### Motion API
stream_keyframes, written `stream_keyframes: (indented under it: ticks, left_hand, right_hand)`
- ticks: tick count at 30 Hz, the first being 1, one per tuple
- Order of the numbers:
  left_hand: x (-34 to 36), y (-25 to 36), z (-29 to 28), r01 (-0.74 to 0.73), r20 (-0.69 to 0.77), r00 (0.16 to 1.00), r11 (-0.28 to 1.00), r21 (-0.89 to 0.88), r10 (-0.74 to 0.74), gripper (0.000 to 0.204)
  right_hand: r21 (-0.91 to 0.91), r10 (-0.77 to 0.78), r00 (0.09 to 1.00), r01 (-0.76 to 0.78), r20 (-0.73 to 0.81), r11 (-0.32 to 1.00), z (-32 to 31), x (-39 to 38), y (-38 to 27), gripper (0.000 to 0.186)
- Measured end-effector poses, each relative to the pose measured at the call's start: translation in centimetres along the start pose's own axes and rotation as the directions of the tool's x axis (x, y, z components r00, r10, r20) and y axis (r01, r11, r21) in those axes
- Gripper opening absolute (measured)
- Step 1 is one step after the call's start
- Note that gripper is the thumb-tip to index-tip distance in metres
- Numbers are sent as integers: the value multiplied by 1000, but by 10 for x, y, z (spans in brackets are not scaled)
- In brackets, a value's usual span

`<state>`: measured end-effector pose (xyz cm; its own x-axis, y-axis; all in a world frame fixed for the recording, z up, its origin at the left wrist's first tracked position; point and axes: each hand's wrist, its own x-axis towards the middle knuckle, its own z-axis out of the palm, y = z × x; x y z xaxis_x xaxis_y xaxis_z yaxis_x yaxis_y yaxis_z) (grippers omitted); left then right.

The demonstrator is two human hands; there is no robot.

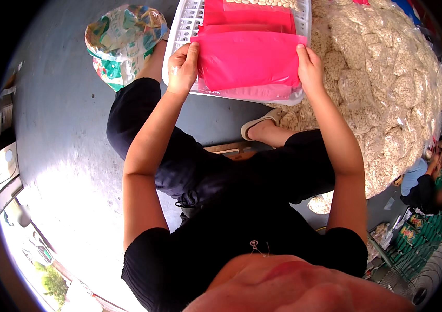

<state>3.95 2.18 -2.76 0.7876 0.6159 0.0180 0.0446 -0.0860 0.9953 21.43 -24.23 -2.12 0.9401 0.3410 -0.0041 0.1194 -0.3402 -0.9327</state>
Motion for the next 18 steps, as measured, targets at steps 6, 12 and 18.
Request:
stream_keyframes:
  ticks: [6,12,18]
  left_hand:
    - [23,-8,13,33,40,996,737,675,-81,44]
    - [55,8,8,-140,259,914,357,923,-312,44]
    - [38,-23,23,-209,240,968,297,932,-70,38]
  right_hand:
    - [-699,153,973,12,173,715,21,33,-5,50]
    - [-888,67,965,206,254,410,19,56,-60,50]
    - [-608,-355,661,749,661,263,80,71,-51,63]
